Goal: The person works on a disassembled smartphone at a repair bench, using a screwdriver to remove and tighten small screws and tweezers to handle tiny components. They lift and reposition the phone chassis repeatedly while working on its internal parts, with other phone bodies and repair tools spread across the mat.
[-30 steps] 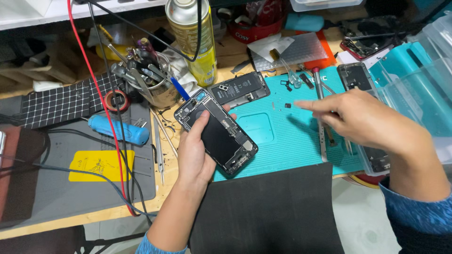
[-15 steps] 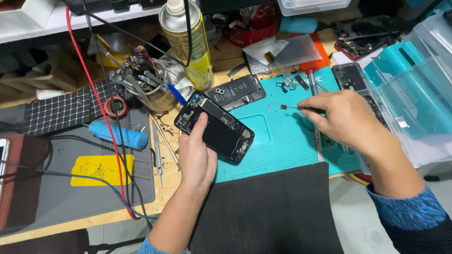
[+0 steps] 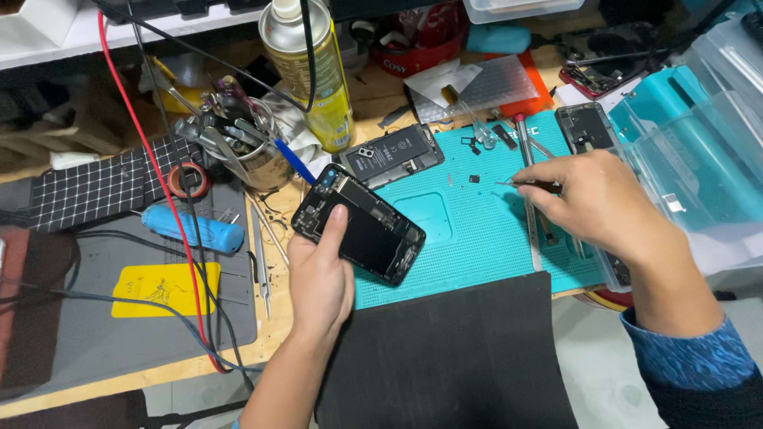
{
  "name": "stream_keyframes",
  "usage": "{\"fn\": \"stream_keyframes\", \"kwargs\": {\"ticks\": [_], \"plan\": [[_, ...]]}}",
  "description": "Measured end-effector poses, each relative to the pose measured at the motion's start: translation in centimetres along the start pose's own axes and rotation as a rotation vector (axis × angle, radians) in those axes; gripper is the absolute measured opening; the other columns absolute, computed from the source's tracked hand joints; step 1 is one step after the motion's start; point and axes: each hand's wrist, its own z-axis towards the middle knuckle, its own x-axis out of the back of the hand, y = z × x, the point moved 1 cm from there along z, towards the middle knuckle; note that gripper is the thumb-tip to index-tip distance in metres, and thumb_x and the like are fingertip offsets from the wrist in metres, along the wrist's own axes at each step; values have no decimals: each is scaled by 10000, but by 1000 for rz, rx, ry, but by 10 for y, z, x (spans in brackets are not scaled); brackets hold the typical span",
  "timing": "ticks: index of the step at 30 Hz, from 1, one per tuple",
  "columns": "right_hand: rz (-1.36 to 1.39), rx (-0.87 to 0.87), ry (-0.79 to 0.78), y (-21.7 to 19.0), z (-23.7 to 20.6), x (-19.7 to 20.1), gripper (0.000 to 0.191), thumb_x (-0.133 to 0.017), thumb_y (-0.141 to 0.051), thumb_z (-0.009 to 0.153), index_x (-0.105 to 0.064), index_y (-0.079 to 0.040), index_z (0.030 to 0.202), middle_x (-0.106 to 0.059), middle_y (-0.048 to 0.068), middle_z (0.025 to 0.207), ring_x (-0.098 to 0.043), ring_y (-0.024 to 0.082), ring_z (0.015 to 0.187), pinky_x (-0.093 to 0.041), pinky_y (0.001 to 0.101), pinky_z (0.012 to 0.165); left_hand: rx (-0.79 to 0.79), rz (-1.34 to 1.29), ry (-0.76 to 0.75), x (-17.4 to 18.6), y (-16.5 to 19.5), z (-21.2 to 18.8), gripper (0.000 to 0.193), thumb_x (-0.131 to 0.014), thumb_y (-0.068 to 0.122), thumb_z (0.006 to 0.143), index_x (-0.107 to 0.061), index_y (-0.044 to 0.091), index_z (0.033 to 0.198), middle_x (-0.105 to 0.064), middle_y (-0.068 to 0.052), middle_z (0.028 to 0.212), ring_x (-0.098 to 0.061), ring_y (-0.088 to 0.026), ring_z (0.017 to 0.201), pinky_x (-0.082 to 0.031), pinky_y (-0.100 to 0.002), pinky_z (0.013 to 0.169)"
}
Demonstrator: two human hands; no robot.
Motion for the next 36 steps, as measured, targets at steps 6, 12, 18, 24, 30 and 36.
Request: {"fn": "stream_keyframes", "kwargs": {"ticks": [6,12,18,24,30,36], "plan": [[12,90,136,2,-2,-4,204,-740,-227,878,-809,-103,1025,-755,157,855,-705,342,699,-559,422,689,-39,1,-22,3,8,-3,255,-622,44,1015,-636,-67,1244,-701,-115,1155,-659,-185,1037,-513,-343,955],[-23,65,199,5,3,-7,213,-737,-224,904,-806,-110,1070,-740,180,840,-705,356,716,-559,433,705,-123,275,-2,-3,14,-4,395,-606,50,1000,-586,-37,1385,-698,-79,1201,-641,-138,1083,-493,-288,987],[-37,78,268,8,10,-6,226,-739,-196,912,-793,-94,1106,-713,192,802,-688,363,712,-547,438,696,-348,570,-35,-6,29,-4,514,-617,16,997,-474,-35,1488,-614,-74,1352,-602,-137,1193,-464,-267,1055],[9,4,240,9,14,-5,200,-744,-198,918,-784,-89,1081,-702,186,750,-692,335,689,-546,422,689,-373,636,-49,2,38,2,543,-652,0,970,-469,-25,1481,-677,-92,1273,-662,-126,1114,-531,-244,970],[61,65,261,7,15,-8,179,-758,-189,896,-811,-108,1046,-749,145,886,-719,306,753,-561,387,721,-293,630,-63,9,44,9,602,-730,-10,893,-509,-22,1453,-696,-87,1130,-674,-113,1020,-545,-244,911],[39,89,280,6,16,-11,168,-760,-192,905,-814,-115,1045,-759,134,928,-725,305,776,-565,381,735,-68,249,-23,6,29,9,481,-734,-51,845,-618,-33,1311,-726,-73,1111,-700,-137,997,-558,-276,923]]}}
